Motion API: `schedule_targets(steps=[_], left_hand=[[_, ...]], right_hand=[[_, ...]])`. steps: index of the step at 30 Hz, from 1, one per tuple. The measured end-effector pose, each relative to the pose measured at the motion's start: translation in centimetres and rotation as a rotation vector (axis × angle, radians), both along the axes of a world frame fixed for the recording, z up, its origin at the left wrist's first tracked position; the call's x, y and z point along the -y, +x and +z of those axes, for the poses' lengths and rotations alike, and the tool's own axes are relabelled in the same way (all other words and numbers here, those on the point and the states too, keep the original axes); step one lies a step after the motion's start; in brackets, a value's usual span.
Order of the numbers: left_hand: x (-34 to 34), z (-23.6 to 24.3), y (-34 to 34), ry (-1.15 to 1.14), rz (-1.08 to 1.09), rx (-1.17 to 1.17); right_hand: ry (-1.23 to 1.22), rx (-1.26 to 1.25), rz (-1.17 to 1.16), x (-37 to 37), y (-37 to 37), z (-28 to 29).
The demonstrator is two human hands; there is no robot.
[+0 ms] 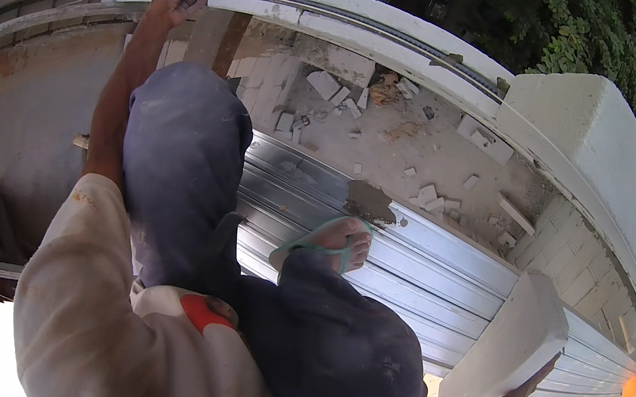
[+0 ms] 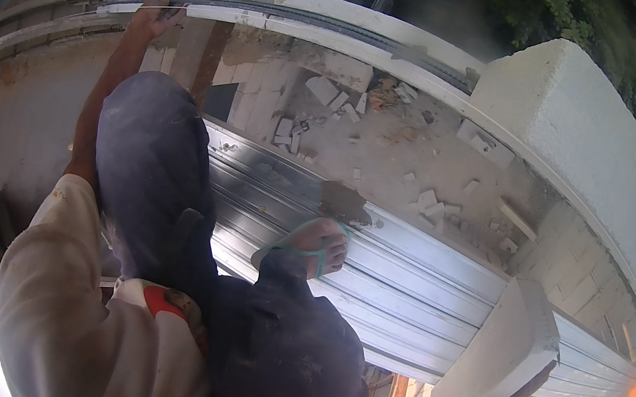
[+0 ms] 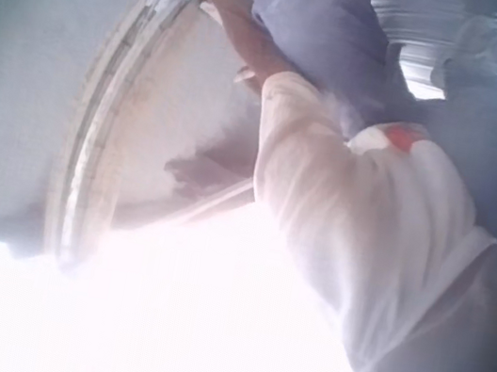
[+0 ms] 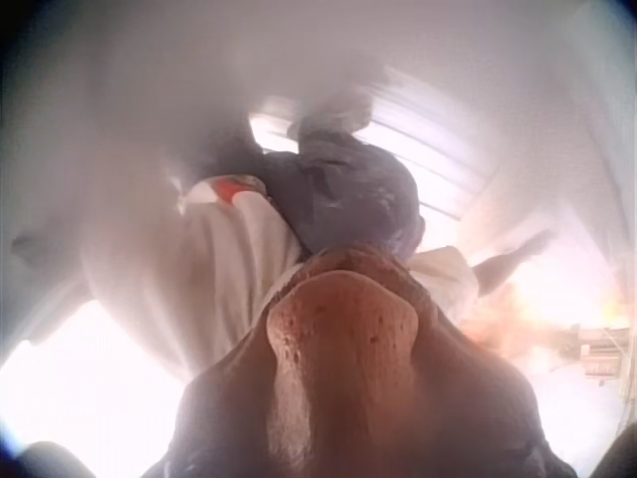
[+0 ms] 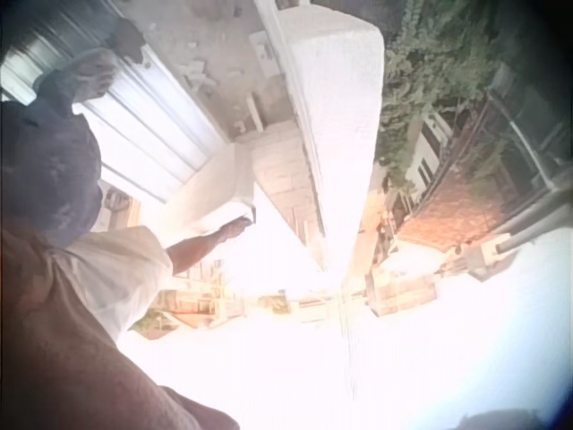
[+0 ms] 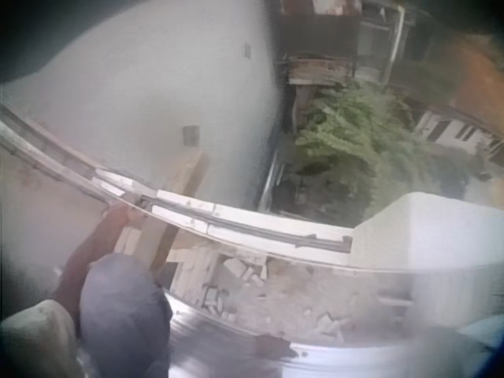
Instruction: The person installs white rectangular tiles onto a curved wall section on a rooftop. They apply cement mortar from a bucket using a trowel, position the tiles, and tap them into place with a hammer. The person also uses a tape measure to check dimensions and a string line for alignment.
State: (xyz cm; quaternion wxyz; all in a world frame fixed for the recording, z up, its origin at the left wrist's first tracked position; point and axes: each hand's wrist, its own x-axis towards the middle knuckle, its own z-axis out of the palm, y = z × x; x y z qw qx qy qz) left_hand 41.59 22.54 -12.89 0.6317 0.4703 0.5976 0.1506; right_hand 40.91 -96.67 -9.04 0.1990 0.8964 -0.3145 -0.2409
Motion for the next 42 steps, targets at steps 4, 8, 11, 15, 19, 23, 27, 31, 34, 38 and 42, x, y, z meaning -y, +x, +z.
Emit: schedule_targets(steps=[4, 8, 11, 15, 19, 23, 27, 31, 34, 38, 42], left_hand=[[0.3, -0.3, -0.1, 0.030, -0.101, 0.005], [1.1, 0.3, 0.9, 0.058, -0.152, 0.036], [-0.5, -0.3, -1.5, 0.017, -0.074, 0.086], [-0.8, -1.1, -2.2, 0.000, -0.127, 0.072], [0.2, -2.5, 0.1, -0.007, -0.132, 0.146], [0.9, -1.7, -0.4, -0.017, -0.105, 0.170], [0.2, -3.1, -0.8, -0.061, -0.041, 0.226], [1.2, -2.1, -0.7, -0.085, -0.027, 0.268], [1.2, -2.2, -0.7, -0.083, -0.014, 0.268], [1.1, -3.3, -1.1, -0.071, 0.000, 0.299], [1.0, -3.4, -0.7, -0.058, -0.005, 0.331]], right_hand=[[-0.063, 0.079, 0.182, -1.3, 1.7, 5.0], [0.122, 0.442, 0.313, -11.1, 1.7, 15.0], [0.378, 0.774, 0.513, -21.5, 0.8, 18.1], [1.117, 0.842, 0.345, -43.9, -3.1, 16.4], [1.474, 0.427, 0.204, -58.2, -5.8, 8.3], [1.385, 0.119, 0.523, -69.4, -2.6, 3.9], [1.509, 0.404, 0.950, -77.0, 0.8, 2.3], [1.501, 0.531, 1.073, -80.0, 2.7, 2.1], [1.356, 0.410, 1.173, -81.6, 3.7, 1.8], [1.398, 0.403, 1.077, -82.3, 3.4, 3.0], [1.333, 0.388, 1.160, -82.6, 3.9, 2.4]])
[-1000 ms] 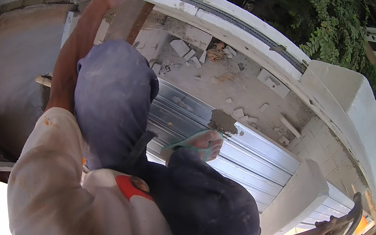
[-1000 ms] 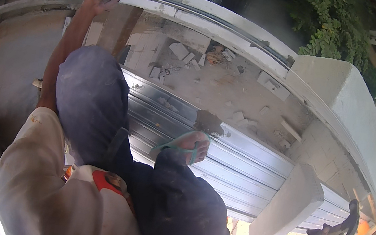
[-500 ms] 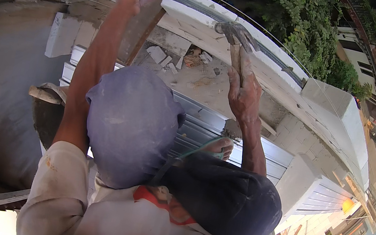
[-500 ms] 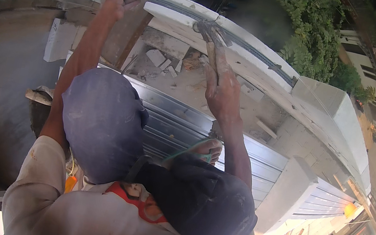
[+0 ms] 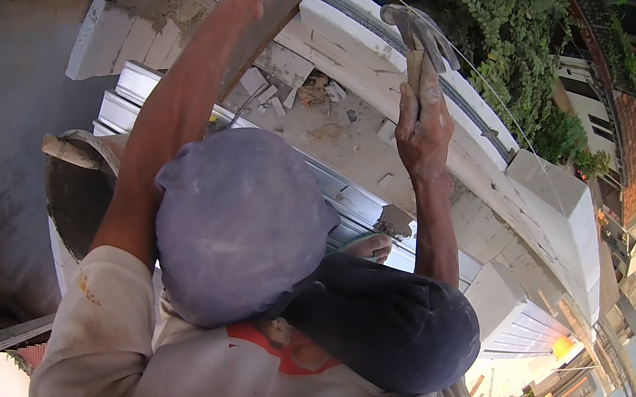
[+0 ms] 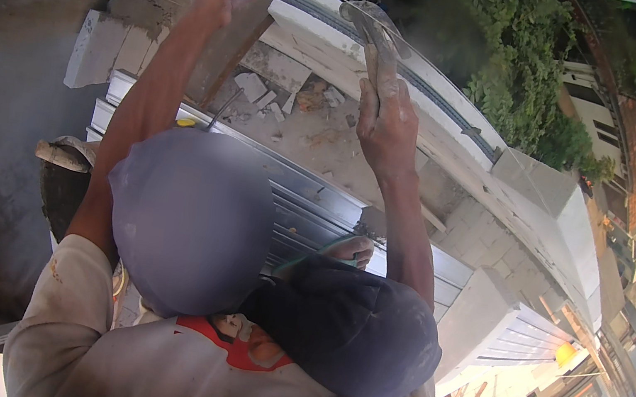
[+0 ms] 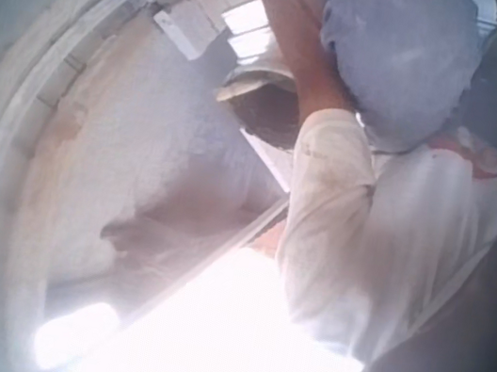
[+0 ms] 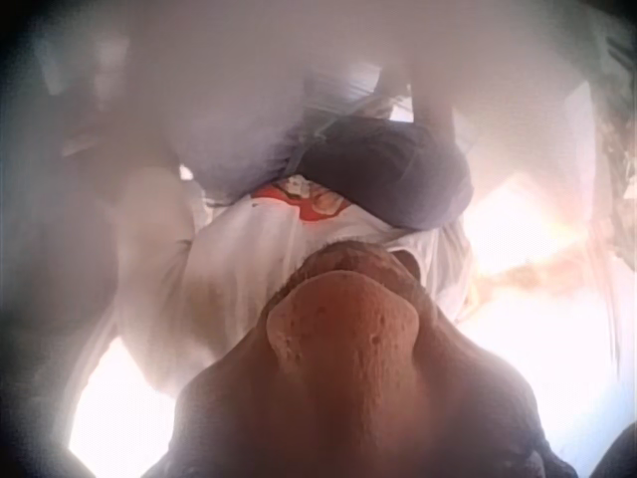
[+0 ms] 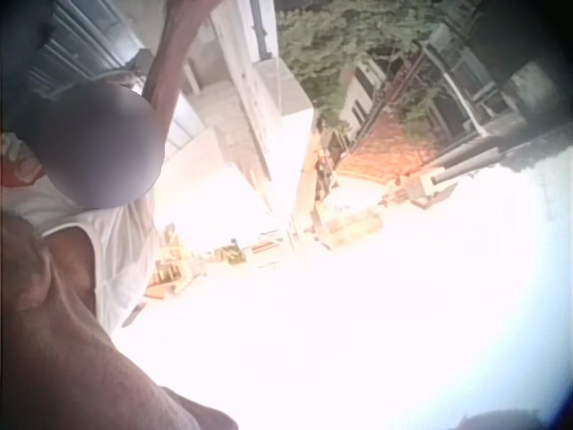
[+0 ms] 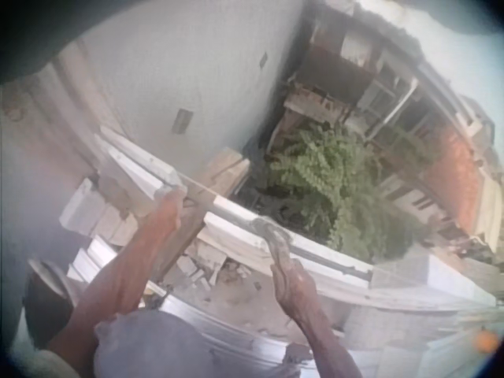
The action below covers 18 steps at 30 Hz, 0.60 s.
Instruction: The person installs white rectangular tiles onto a curved wall section on a rooftop. They apply cement mortar from a bucket using a trowel, position the tiles, and tap them into place with a hammer. The person also uses a tape measure to check dimensions and a string line for alignment.
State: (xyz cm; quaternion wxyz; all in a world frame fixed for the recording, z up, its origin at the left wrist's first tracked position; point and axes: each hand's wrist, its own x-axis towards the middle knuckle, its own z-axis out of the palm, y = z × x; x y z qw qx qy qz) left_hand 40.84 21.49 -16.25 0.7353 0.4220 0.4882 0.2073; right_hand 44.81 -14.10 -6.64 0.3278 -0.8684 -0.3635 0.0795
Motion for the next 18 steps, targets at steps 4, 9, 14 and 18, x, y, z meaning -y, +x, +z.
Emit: schedule_targets(steps=[4, 9, 14, 18], left_hand=[[-0.2, -0.4, -0.1, -0.019, 0.012, 0.002], [0.8, 0.2, -0.1, -0.016, 0.047, 0.031], [0.4, -0.3, -0.4, -0.061, 0.044, 0.042], [-0.2, -1.7, -0.6, -0.080, 0.032, 0.092]], right_hand=[[-0.087, -0.025, 0.030, -0.3, 0.5, -0.4], [-0.111, 0.035, 0.062, -0.5, 0.6, -1.5], [0.025, 0.062, 0.057, -1.3, 0.6, -1.5], [-0.056, 0.141, 0.124, -1.9, 1.4, -2.7]])
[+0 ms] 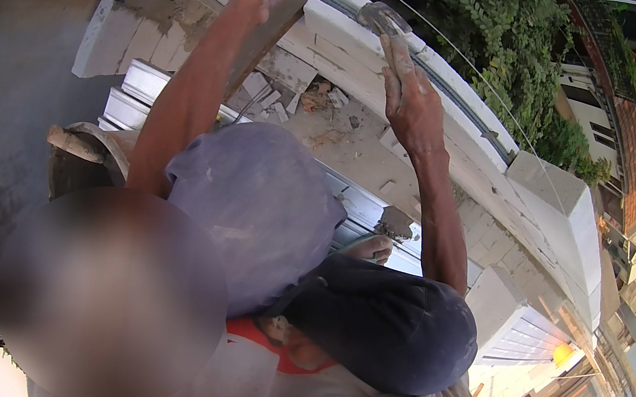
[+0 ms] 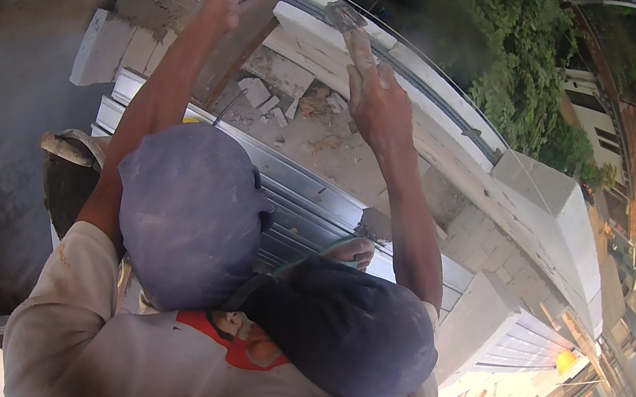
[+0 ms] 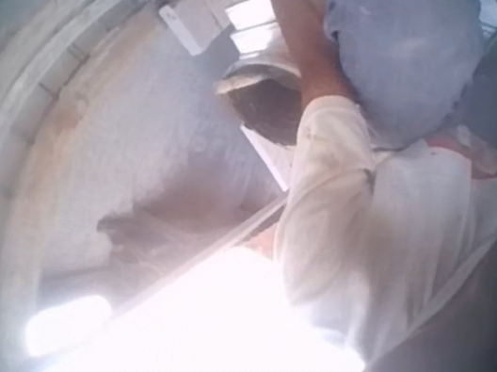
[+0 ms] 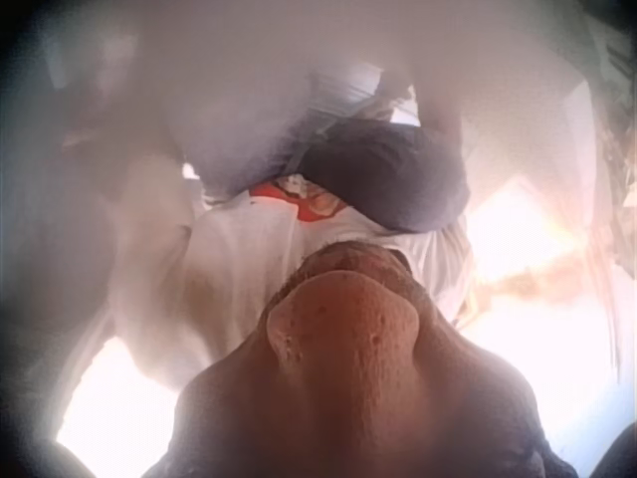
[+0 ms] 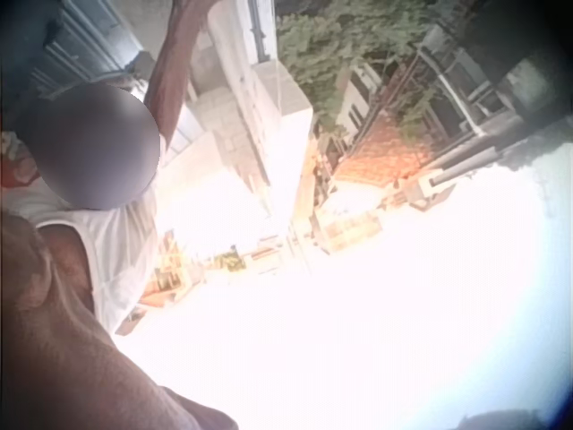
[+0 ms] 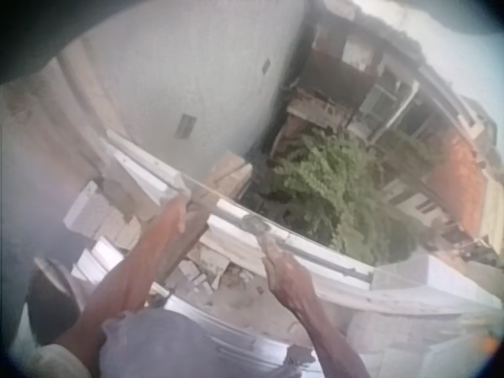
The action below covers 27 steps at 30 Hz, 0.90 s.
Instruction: The person installs white rectangular tiles onto a curved wall section on a rooftop. They apply cement mortar from a bucket using a trowel, position the tiles, and tap them into place with a hammer. The person also uses a tape measure to check dimensions and a string line for alignment.
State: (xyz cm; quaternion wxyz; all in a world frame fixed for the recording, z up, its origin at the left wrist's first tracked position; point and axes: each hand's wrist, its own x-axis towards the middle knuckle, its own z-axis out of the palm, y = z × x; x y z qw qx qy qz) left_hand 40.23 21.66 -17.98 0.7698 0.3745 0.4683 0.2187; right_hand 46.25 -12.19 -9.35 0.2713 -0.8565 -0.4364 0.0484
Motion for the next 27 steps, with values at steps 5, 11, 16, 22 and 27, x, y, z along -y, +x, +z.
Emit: schedule_targets(steps=[5, 11, 16, 22, 27], left_hand=[[0.8, 0.8, 0.0, -0.013, -0.020, -0.008], [0.1, -1.1, -0.6, -0.007, 0.044, 0.098], [0.6, -0.5, -0.4, -0.006, 0.013, 0.043], [1.3, 1.9, -0.5, -0.014, 0.014, 0.020], [0.7, 1.3, -0.9, -0.052, -0.021, 0.044]], right_hand=[[0.020, 0.019, -0.006, 0.0, 0.1, -0.3], [-0.011, 0.032, -0.007, -0.4, -0.6, 0.6], [-0.061, 0.088, 0.004, -0.7, -0.3, 1.3], [-0.084, -0.036, -0.052, 0.4, -0.9, 2.0], [0.120, -0.220, -0.359, 10.9, -8.5, 2.2]])
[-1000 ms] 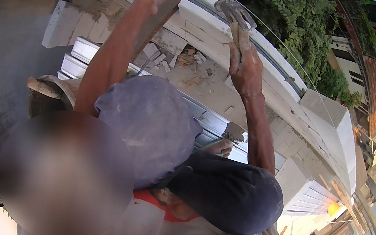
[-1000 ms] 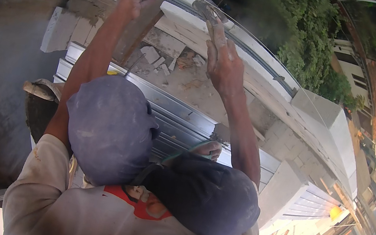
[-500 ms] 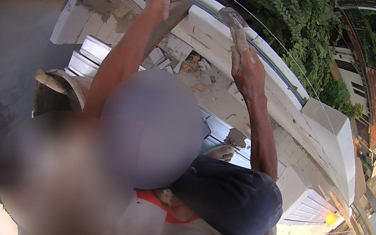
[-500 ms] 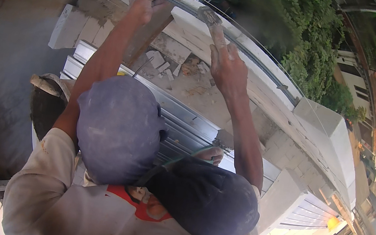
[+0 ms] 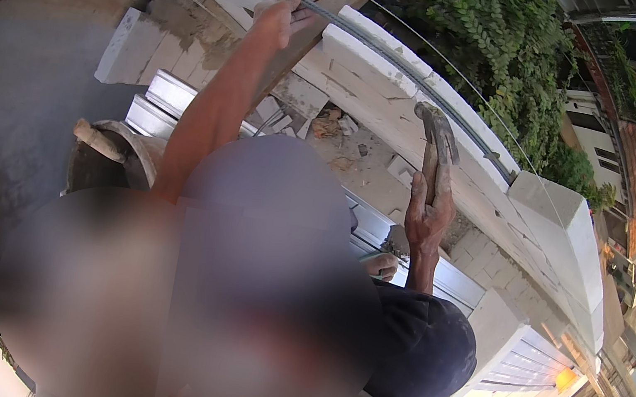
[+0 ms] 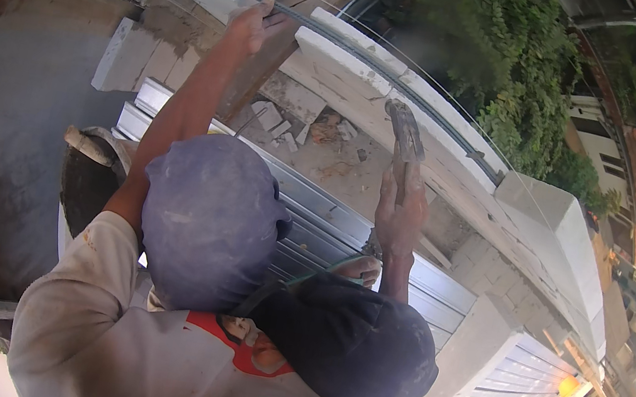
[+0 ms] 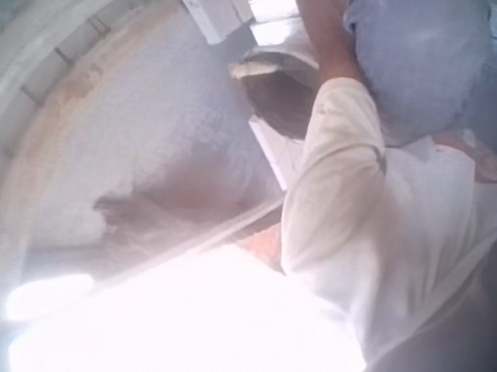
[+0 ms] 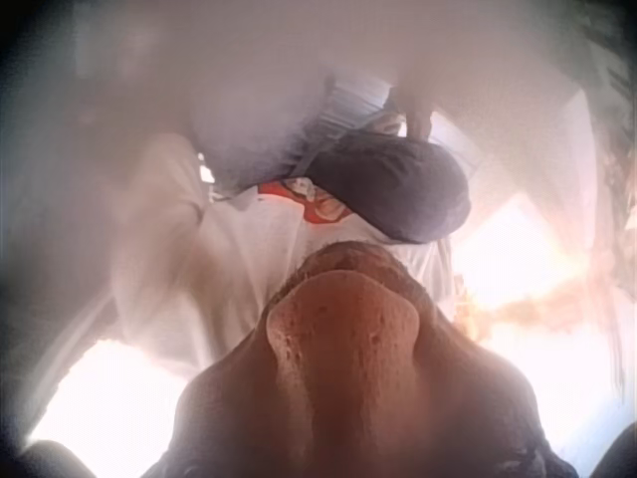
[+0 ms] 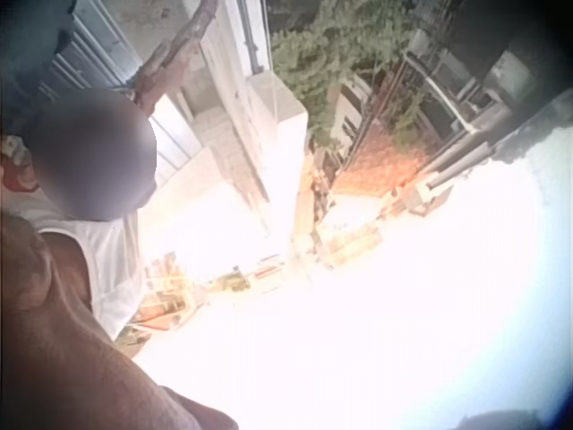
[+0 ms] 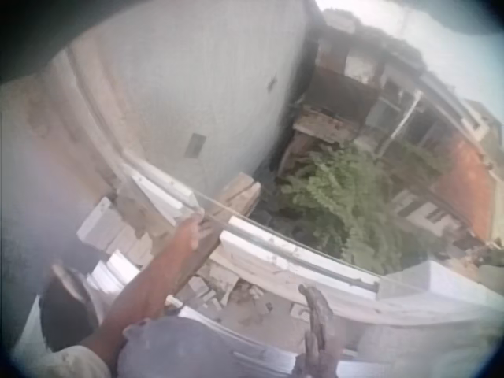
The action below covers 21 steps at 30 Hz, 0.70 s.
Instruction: The person installs white rectangular tiles onto a curved wall section on a rooftop. They apply cement mortar from a bucket using a trowel, position the tiles, and tap them into place with a hammer. The person also uses a tape measure to check dimensions and a string line for alignment.
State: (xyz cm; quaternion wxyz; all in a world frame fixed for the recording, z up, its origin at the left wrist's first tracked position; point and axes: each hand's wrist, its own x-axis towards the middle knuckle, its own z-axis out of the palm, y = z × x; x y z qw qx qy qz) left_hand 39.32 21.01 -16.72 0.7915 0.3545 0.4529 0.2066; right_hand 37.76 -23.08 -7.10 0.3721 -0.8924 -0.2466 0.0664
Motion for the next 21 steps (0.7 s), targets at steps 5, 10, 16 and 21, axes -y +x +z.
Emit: schedule_targets(steps=[5, 10, 16, 21], left_hand=[[-1.3, -1.9, -0.9, -0.059, -0.072, 0.077], [-1.5, -1.3, -0.3, -0.102, -0.103, 0.029], [-4.6, -1.6, -1.4, -0.105, -0.241, -0.096], [-1.7, 5.5, -5.4, 0.278, -0.848, -0.259]], right_hand=[[0.136, 0.016, -0.376, 12.0, -10.6, -0.4], [-0.241, -0.158, -0.755, 20.5, -21.1, -1.4], [-0.520, -0.341, -0.885, 25.0, -26.7, -2.7], [-0.571, -0.366, -0.920, 26.1, -26.5, -1.9]])
